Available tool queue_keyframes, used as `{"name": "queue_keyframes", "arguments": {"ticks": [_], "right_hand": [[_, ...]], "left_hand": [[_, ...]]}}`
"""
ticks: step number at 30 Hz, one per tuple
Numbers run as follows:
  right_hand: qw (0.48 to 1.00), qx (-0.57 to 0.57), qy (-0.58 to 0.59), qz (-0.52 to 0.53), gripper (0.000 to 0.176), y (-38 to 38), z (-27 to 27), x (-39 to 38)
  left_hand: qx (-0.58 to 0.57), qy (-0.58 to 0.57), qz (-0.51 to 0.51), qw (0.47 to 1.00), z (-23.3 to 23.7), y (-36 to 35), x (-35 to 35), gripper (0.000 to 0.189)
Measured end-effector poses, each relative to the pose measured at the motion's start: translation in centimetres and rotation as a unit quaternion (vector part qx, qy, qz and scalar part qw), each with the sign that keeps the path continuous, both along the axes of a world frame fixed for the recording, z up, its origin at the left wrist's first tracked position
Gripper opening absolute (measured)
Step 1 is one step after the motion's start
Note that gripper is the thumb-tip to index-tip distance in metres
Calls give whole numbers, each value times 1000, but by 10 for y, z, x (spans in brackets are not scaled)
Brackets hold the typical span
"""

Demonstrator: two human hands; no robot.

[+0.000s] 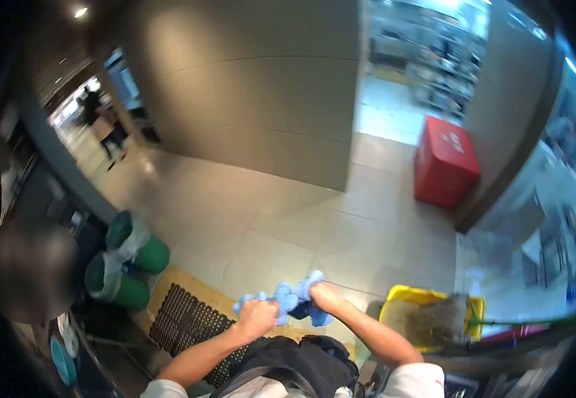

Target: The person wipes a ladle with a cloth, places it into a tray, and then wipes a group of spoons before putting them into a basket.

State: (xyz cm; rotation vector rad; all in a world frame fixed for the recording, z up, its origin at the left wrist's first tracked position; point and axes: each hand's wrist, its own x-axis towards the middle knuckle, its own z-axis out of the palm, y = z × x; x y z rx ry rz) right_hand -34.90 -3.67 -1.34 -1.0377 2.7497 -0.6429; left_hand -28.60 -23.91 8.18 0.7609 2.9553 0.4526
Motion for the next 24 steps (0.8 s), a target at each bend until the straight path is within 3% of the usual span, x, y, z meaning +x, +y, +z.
{"name": "queue_keyframes", "arguments": {"ticks": [2,4,5,6,9,10,11,12,14,16,18,21,23,24], "right_hand": [[997,48,55,-36,8,11,-8,-1],[981,-137,103,-96,15,25,-43,-11],[965,-186,106,-150,22,26,-25,-8],[927,-298,146,-174,18,25,-1,-8],[754,-562,187,-283,16,6,30,-18],[722,-588,190,-312,14,0,61,-15],[605,-662,110,-429,14,-14,43,-23],[496,-685,-54,-530,14,-22,50,-25],[388,-702,-239,-548,15,-38,14,-38],[425,-720,-310,-452,27,-50,3,-29],[462,-741,-297,-387,24,-65,21,-14],[448,-777,-290,-334,15,-71,27,-2],[513,-779,-244,-266,17,-52,10,-6],[503,-772,-211,-327,19,-53,4,-14]], "left_hand": [[-21,-4,30,999,-5,2,5,13],[10,12,102,995,-20,12,7,14],[9,6,103,995,-20,16,8,14],[96,-15,131,987,-17,19,3,14],[264,-66,187,944,-19,35,0,16],[344,-93,210,910,-23,45,-1,18],[421,-117,232,869,-28,53,-3,20],[437,-131,228,860,-43,58,-7,21],[471,-139,231,840,-52,60,-15,23],[472,-139,246,835,-49,52,-25,27],[404,-158,278,857,-63,42,-27,25],[411,-152,279,854,-35,31,-15,29],[431,-133,280,847,-25,23,-9,33],[450,-125,281,839,-34,20,-8,33]]}}
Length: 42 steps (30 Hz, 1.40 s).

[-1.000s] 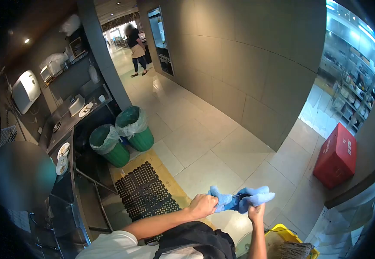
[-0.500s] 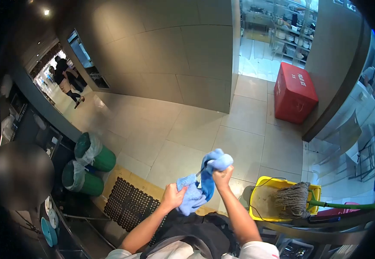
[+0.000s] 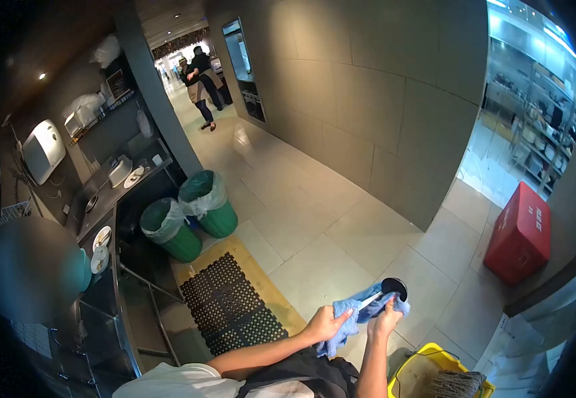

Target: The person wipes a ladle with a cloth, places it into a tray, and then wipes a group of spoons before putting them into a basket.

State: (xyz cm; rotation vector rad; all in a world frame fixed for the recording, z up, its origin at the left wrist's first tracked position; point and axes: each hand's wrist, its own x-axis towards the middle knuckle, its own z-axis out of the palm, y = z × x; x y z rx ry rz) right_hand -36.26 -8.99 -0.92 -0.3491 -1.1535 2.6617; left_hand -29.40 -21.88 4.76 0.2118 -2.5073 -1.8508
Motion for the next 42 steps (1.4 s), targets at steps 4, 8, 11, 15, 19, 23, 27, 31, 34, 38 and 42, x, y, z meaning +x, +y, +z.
{"name": "queue_keyframes", "arguments": {"ticks": [4,8,11,15,19,23,27,31,34,38,42], "right_hand": [[998,3,-59,-17,27,-10,-7,-27],[984,162,-68,1,26,-44,30,-19],[966,253,-48,25,31,-65,38,-1],[975,209,-67,17,33,-68,29,1],[999,24,13,18,26,-47,26,-17],[996,-26,44,69,24,-34,22,-32],[991,124,11,-53,22,-40,45,-41],[980,182,72,-36,18,-39,52,-39],[971,206,68,-97,20,-34,43,-40],[994,59,31,-85,14,-30,40,-40],[995,49,-10,-85,15,-33,33,-37]], "left_hand": [[23,24,-27,999,-10,-2,-1,28],[5,53,-8,999,0,-12,-16,29],[-30,20,-5,999,15,-27,-30,30],[-7,55,-1,998,8,-34,-24,32],[33,-15,-16,999,21,-32,-10,31],[275,-53,-26,960,-11,-8,-8,33],[224,-83,-58,969,-2,-3,-3,36],[140,-66,-105,982,-4,5,1,35],[170,43,-32,984,-8,6,6,33],[61,67,-39,995,-10,-10,10,26],[13,65,-56,996,8,-18,0,22]]}}
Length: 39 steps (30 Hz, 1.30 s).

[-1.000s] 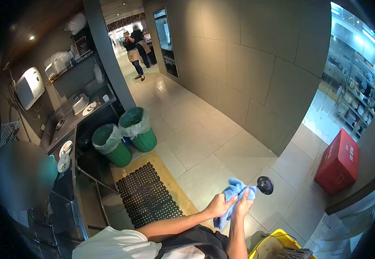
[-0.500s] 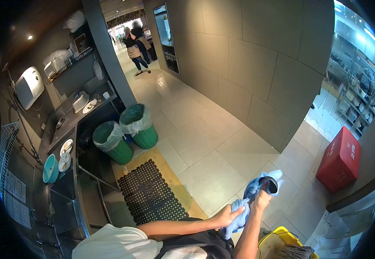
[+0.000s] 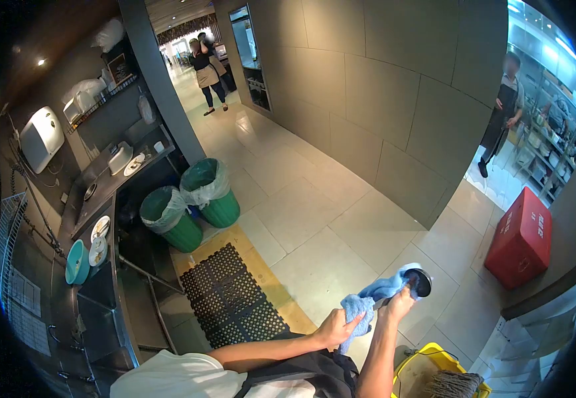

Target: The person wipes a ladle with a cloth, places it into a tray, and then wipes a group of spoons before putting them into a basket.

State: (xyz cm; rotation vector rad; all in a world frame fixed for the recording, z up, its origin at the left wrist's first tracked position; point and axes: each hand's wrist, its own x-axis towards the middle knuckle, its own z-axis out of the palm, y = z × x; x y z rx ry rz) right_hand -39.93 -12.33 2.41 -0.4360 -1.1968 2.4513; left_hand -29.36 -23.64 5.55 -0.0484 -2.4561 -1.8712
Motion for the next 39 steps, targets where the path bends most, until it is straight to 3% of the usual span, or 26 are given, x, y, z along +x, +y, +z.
{"name": "queue_keyframes", "arguments": {"ticks": [3,5,6,9,11,13,15,17,19,21,22,23,25,27,29,30,31,33,35,39], "right_hand": [[999,17,31,3,21,-13,16,14],[990,127,-56,24,28,-15,5,21],[960,256,-113,-17,34,-23,6,27],[960,265,-94,17,37,-34,22,47],[951,283,-118,34,36,-38,38,60],[952,246,-121,138,34,-40,49,70],[959,226,-113,127,33,-40,34,67],[967,205,-111,107,32,-39,27,64],[969,193,-117,97,30,-37,27,57],[990,41,-75,113,33,-39,27,53],[975,138,-96,145,36,-40,28,58],[976,173,-71,115,38,-46,-8,58],[953,247,-113,132,40,-62,-5,78],[942,263,-132,160,43,-63,-8,86],[896,319,-198,237,43,-65,4,95],[903,324,-184,214,36,-64,-6,98],[903,323,-185,213,36,-61,-19,100],[967,144,-120,172,27,-51,-38,102],[988,60,-138,45,22,-39,-41,107],[988,-53,-112,91,30,13,-82,158]], "left_hand": [[9,1,14,1000,0,-3,-4,21],[15,21,35,999,1,-2,-5,21],[34,70,55,995,11,-1,-6,20],[56,96,82,990,14,0,-8,20],[40,51,75,995,11,-2,-6,21],[58,139,107,983,7,-1,-9,23],[62,144,109,982,8,-4,-6,25],[-34,-51,33,998,0,-11,-1,27],[22,5,44,999,-2,-10,4,29],[53,56,72,994,2,-13,9,29],[32,25,74,996,2,-19,11,28],[31,26,72,997,2,-24,10,28],[28,45,84,995,1,-34,6,26],[30,7,76,997,-14,-38,10,24],[60,12,83,995,-45,-38,14,24],[13,-135,29,990,-61,-45,17,26],[57,-47,7,997,-76,-45,20,29],[-22,-118,-71,990,-69,-58,35,36],[0,-118,-88,989,-51,-75,51,36],[102,-174,-184,962,-20,-116,54,29]]}}
